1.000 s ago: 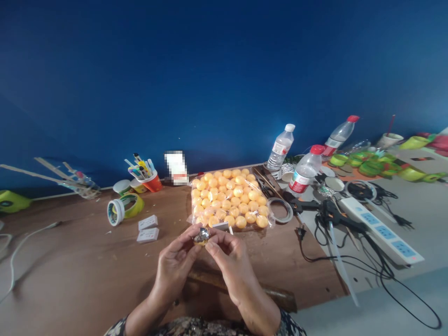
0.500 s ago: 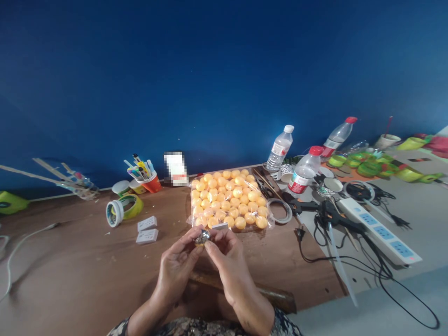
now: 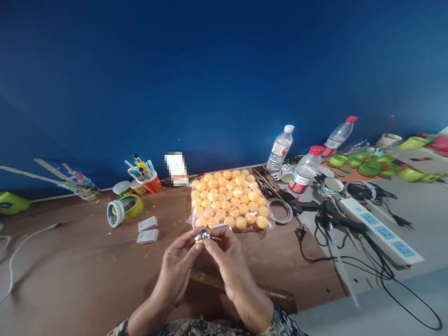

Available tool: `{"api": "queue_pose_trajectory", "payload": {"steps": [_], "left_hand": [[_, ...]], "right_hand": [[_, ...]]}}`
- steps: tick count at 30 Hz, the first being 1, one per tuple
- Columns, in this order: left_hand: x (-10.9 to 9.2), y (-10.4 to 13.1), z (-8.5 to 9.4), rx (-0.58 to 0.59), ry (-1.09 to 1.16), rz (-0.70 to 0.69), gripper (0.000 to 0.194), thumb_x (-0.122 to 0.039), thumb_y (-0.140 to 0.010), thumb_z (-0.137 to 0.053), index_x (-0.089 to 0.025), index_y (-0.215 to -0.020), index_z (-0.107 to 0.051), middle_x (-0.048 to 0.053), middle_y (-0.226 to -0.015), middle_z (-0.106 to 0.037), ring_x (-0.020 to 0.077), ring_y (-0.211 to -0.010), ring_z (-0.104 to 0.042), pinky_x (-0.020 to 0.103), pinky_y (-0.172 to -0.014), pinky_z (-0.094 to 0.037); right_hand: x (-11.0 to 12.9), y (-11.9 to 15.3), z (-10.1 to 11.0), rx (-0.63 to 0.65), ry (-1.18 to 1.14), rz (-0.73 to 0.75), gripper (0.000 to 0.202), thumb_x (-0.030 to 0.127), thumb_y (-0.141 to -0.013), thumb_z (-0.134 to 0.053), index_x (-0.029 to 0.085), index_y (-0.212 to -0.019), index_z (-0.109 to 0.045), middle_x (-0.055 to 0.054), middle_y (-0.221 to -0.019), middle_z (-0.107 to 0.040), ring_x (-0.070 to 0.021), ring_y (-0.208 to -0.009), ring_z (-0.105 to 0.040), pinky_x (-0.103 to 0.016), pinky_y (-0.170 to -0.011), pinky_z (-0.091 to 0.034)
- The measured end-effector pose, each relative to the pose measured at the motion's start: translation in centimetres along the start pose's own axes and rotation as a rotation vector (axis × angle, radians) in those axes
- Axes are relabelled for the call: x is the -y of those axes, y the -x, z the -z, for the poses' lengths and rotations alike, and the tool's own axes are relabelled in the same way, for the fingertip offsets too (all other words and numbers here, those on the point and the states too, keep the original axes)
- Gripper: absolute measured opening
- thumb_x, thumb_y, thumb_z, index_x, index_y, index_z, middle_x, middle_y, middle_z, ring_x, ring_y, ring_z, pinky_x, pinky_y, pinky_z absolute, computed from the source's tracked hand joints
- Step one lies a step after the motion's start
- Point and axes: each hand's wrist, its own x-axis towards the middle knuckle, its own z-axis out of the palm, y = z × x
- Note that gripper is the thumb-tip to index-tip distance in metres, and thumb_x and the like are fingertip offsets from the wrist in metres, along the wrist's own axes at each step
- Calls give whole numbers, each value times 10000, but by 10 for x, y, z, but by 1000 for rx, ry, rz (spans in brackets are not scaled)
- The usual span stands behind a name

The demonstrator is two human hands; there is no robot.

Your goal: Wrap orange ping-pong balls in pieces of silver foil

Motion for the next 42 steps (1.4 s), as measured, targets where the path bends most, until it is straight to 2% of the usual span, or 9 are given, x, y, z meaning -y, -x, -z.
{"api": "queue_pose_trajectory", "payload": {"steps": [7, 9, 12, 14, 18, 19, 25, 33, 42], "left_hand": [[-5, -4, 6, -55, 78, 69, 362, -243, -694, -781, -177, -1041, -703, 79, -1007, -752, 202, -897, -702, 297, -819, -549], [-8, -7, 10, -77, 134, 84, 355, -241, -698, -778, -179, -1038, -696, 58, -993, -744, 178, -869, -700, 294, -809, -554], [-12, -9, 14, -73, 177, 95, 369, -237, -732, -755, -195, -1090, -672, 43, -1027, -725, 151, -884, -683, 269, -806, -551], [-13, -8, 15, -65, 184, 97, 361, -246, -757, -735, -196, -1107, -660, 49, -1048, -714, 141, -889, -673, 256, -799, -547], [-14, -7, 13, -77, 174, 107, 291, -284, -768, -725, -176, -1033, -672, 52, -1013, -708, 135, -863, -662, 244, -771, -543], [-14, -6, 13, -85, 171, 110, 289, -296, -763, -729, -174, -1019, -675, 52, -1002, -709, 137, -855, -662, 244, -761, -543], [-13, -5, 15, -160, 150, 131, 392, -382, -717, -756, -157, -1032, -695, 66, -924, -723, 137, -759, -654, 223, -656, -535], [-10, -3, 17, -160, 198, 164, 393, -417, -745, -727, -200, -1072, -709, 40, -886, -718, 93, -700, -614, 167, -582, -487], [-10, -2, 15, -87, 171, 159, 386, -381, -760, -725, -205, -1103, -699, 68, -1011, -714, 122, -794, -632, 208, -669, -506]], "right_hand": [[10, -11, 13, 44, 121, -76, 341, 445, -669, -784, 205, -861, -636, -13, -863, -685, -180, -782, -626, -304, -738, -490], [21, -22, 28, -48, 278, 57, 325, 482, -717, -729, 211, -872, -638, -11, -846, -676, -176, -762, -610, -279, -681, -483], [34, -40, 48, -64, 727, 269, 225, 425, -824, -616, 201, -835, -638, -19, -740, -671, -177, -664, -601, -276, -615, -455], [37, -46, 51, 65, 1088, 317, 163, 313, -863, -560, 195, -823, -664, -42, -774, -706, -191, -705, -637, -286, -667, -456], [36, -42, 32, 365, 1808, 157, 236, 186, -894, -484, 206, -829, -710, -70, -808, -743, -212, -778, -688, -265, -663, -442], [36, -40, 25, 390, 1865, 131, 232, 163, -883, -491, 194, -837, -716, -87, -808, -747, -222, -765, -696, -264, -640, -440], [39, -36, 2, 458, 1980, 124, 233, 131, -880, -495, 166, -910, -724, -135, -923, -752, -259, -875, -705, -286, -720, -473], [37, -42, 2, 480, 2059, 147, 224, 93, -864, -499, 141, -898, -715, -161, -905, -748, -294, -852, -715, -320, -698, -499], [30, -43, 8, 452, 2086, 173, 227, 25, -839, -514, 143, -791, -701, -148, -802, -744, -305, -823, -718, -319, -671, -501]]}}
